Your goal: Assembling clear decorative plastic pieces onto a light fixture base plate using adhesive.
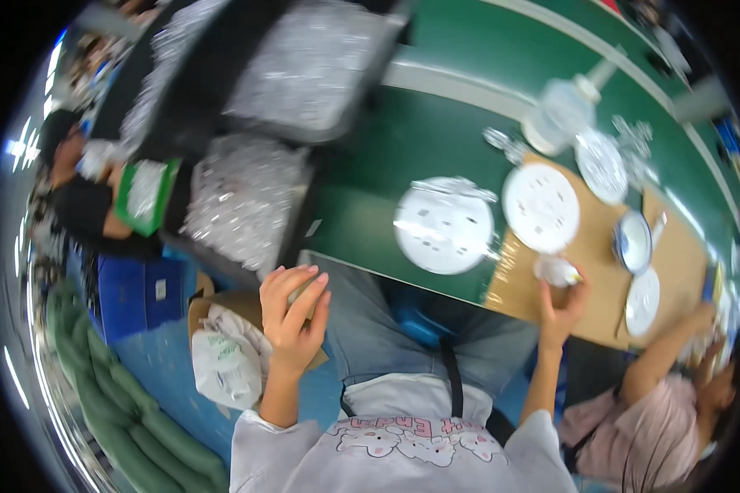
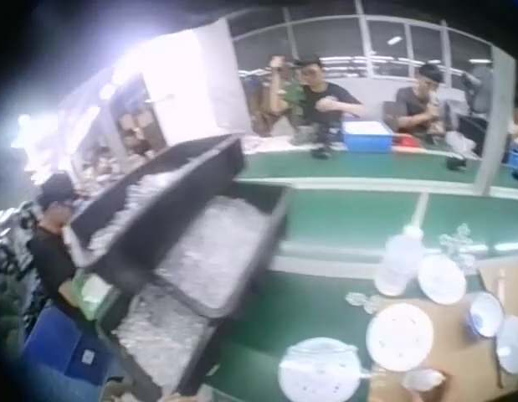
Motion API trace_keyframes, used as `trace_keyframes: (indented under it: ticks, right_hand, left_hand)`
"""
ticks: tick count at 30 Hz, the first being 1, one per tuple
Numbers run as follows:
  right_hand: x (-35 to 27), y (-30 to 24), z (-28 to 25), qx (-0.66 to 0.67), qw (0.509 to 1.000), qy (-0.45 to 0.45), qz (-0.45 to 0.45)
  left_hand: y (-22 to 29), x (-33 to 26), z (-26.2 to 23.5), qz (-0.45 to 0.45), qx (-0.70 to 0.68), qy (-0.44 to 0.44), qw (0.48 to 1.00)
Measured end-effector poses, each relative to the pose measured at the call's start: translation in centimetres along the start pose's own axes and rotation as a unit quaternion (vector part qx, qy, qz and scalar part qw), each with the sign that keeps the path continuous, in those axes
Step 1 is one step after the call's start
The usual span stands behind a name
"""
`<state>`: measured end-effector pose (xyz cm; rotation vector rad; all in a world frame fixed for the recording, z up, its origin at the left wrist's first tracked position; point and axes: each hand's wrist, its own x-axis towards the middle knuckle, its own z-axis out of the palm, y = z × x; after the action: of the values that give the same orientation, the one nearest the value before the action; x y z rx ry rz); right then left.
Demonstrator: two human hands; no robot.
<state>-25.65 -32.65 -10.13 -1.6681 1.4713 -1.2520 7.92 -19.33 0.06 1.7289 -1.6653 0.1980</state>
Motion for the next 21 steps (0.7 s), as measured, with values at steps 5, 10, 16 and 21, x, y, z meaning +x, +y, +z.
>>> trace_keyframes:
  ticks: [5, 10, 16, 21]
  right_hand:
    - [-0.5, -0.3, -1.0, -0.006, 1.000, 0.009, -0.015]
    - [-3.6, -1.7, -5.2, -0.116, 0.993, 0.023, -0.025]
    - [1.0, -16.1, -7.3, -0.132, 0.984, -0.010, -0.119]
    - [11.3, -30.2, 4.8, -0.080, 0.916, -0.197, -0.341]
  left_hand:
    - [-3.6, -1.0, -5.8, -0.150, 0.066, 0.052, 0.985]
    - [-7.1, 0.4, -6.4, -0.162, 0.016, 0.105, 0.981]
    - [-8.5, 2.4, -1.2, -0.102, 0.035, 0.110, 0.988]
    - [-9.3, 1.0, -1.8, -0.127, 0.075, 0.108, 0.983]
